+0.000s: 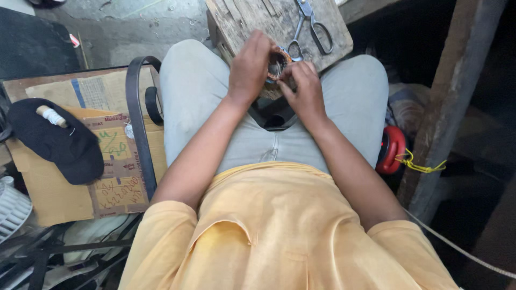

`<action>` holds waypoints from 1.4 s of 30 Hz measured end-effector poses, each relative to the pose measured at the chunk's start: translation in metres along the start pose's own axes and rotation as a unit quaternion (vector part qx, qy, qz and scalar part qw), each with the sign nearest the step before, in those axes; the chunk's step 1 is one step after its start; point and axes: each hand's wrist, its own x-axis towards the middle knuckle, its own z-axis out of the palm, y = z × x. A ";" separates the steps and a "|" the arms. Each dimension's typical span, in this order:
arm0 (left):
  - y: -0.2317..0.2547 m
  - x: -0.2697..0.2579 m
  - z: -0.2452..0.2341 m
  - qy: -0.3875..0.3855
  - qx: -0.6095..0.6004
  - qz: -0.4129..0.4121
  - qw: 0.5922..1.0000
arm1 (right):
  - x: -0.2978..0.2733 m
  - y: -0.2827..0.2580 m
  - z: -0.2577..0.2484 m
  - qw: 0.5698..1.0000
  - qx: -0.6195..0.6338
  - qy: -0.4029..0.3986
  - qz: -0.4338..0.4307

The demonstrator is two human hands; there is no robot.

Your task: The person winds copper wire around a small circular coil form using both hands. They use scissors to cut the wire and tie a knot to secure the winding. The person then picks up a spool of white thread and begins to wrap it around the coil.

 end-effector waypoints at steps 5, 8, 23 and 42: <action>0.008 0.004 -0.020 0.025 -0.193 -0.043 0.980 | 0.004 -0.002 -0.001 0.999 0.028 0.006 0.018; 0.007 0.005 -0.023 0.004 -0.268 -0.024 0.963 | 0.006 -0.004 -0.003 0.999 0.035 -0.004 0.026; -0.010 0.003 -0.026 -0.195 -0.252 -0.054 0.946 | 0.008 0.015 0.011 0.915 0.380 0.018 0.137; -0.003 -0.008 0.007 -0.199 -0.006 0.005 0.980 | 0.000 0.046 0.005 0.971 0.208 -0.053 0.109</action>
